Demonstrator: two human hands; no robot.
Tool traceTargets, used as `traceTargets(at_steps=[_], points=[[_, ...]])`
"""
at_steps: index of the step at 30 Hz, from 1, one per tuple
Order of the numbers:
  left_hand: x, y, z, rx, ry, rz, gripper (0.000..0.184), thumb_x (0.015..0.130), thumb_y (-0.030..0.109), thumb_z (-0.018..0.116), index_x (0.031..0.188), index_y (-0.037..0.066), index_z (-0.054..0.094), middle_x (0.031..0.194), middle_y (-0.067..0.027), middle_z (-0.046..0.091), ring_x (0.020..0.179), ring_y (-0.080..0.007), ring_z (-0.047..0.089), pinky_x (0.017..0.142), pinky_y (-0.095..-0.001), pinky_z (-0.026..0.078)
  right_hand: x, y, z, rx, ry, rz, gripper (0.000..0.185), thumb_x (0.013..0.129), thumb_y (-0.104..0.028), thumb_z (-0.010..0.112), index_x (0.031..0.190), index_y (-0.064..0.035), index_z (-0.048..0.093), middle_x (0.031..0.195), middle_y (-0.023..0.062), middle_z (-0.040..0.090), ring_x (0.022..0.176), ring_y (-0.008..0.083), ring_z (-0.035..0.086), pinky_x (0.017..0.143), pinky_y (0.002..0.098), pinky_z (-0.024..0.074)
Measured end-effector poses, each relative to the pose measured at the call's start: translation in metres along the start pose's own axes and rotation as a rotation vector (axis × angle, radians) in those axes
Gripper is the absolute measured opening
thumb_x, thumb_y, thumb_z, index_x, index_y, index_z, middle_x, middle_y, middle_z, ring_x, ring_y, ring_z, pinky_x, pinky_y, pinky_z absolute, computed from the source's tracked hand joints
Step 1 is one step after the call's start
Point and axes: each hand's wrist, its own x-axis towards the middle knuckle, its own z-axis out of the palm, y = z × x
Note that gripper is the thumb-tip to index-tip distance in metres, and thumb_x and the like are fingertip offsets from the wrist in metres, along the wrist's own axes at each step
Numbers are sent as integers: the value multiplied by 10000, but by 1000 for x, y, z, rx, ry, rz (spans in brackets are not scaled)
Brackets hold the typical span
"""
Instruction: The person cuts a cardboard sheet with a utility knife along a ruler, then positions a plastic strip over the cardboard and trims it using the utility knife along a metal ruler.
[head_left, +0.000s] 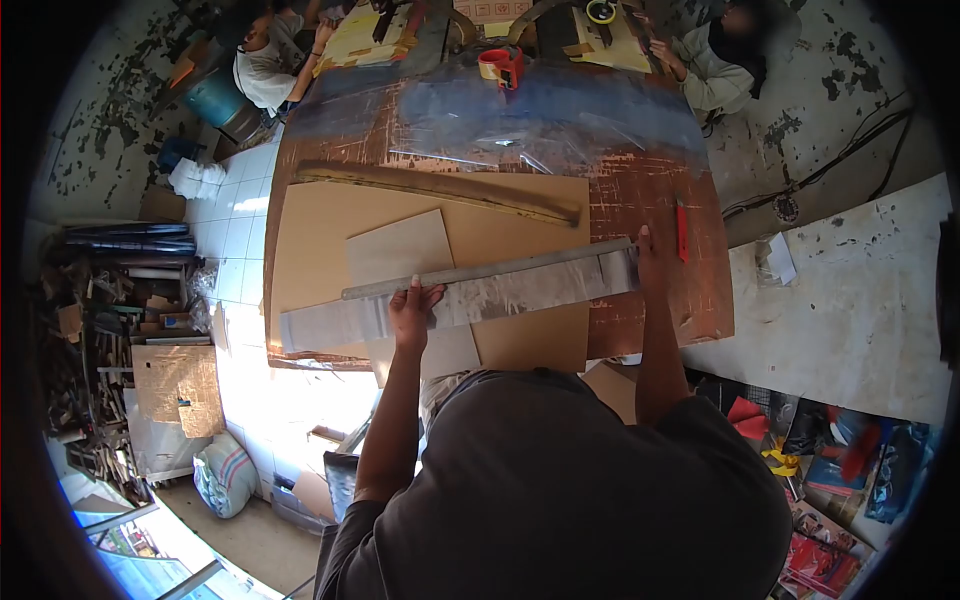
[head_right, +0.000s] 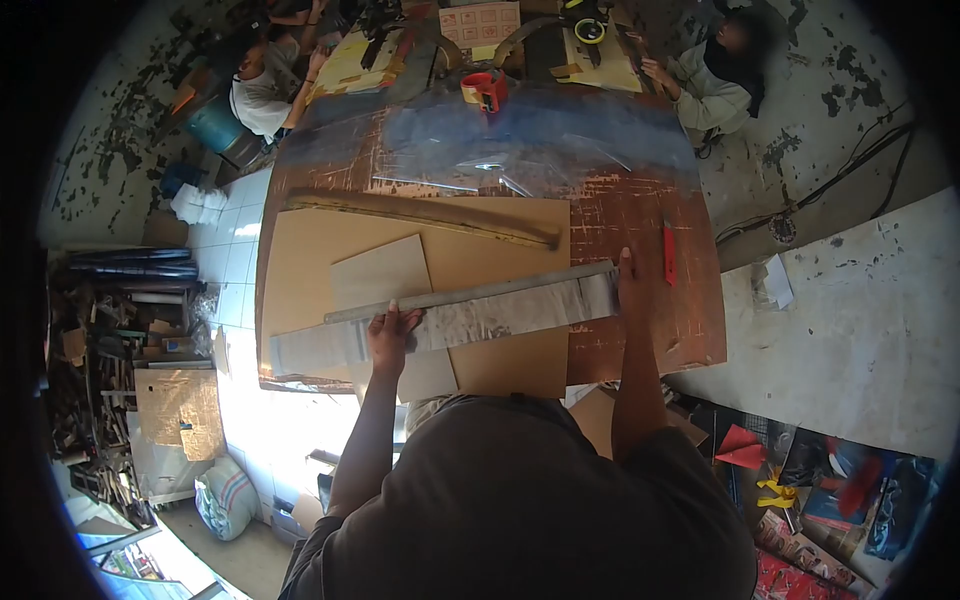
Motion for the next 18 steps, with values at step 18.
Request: traceTargets(at_steps=[18], points=[[-1,2,-1,-47,9,-6,295,1013,190,593,931,-94,608,928,-242,713,859,-271,733,783,-305,620,2,-1,3,77,-80,10,633,1027,-530,467,1365,-1,547,1149,95,611,1092,189,547,1012,326,393]])
